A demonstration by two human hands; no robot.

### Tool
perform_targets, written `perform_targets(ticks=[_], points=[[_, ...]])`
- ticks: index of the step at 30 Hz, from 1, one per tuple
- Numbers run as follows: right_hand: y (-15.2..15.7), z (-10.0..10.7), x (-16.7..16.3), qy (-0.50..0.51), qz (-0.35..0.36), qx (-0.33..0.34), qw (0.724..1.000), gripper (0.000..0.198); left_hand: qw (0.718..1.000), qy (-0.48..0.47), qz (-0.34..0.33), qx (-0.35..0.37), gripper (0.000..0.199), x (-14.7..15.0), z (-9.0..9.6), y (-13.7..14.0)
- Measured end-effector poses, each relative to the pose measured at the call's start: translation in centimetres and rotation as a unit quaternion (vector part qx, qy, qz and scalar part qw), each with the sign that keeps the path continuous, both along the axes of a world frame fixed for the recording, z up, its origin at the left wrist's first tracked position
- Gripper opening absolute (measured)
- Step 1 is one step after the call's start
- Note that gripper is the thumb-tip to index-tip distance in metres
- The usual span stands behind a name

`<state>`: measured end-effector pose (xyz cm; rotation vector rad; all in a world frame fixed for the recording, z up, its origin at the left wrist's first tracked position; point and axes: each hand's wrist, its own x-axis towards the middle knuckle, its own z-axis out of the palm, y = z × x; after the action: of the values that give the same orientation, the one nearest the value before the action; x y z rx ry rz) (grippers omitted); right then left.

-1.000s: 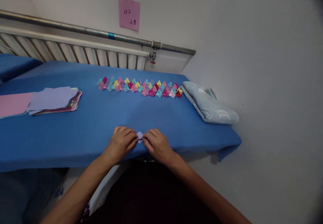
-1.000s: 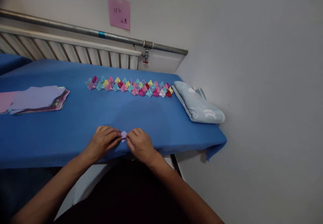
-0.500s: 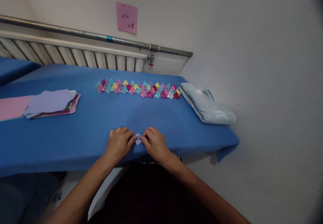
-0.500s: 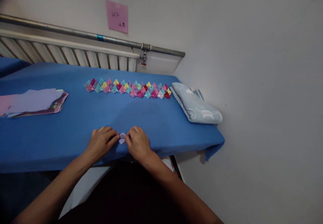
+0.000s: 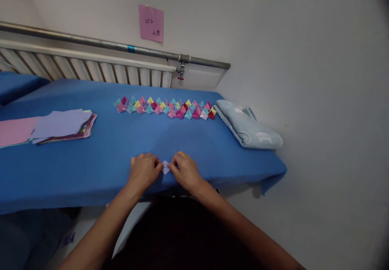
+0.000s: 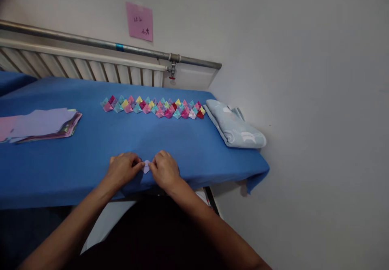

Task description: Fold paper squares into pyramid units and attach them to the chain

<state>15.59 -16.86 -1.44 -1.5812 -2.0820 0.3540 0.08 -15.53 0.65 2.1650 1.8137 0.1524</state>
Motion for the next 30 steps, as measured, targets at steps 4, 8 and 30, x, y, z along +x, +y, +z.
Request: perform_targets(ticks=[4, 8, 30], points=[[0.4, -0.2, 0.1, -0.013, 0.017, 0.018, 1.000, 0.019, 1.000, 0.013, 0.000, -0.014, 0.028, 0.1, 0.4, 0.2], [0.7, -0.5, 0.0, -0.008, 0.005, 0.010, 1.000, 0.023, 0.999, 0.025, -0.010, -0.034, 0.027, 0.1, 0.9, 0.5], [2.2, 1.9, 0.0, -0.013, 0.021, -0.132, 0.991, 0.022, 0.956, 0.091, -0.086, -0.265, 0.024, -0.1, 4.1, 5.4]])
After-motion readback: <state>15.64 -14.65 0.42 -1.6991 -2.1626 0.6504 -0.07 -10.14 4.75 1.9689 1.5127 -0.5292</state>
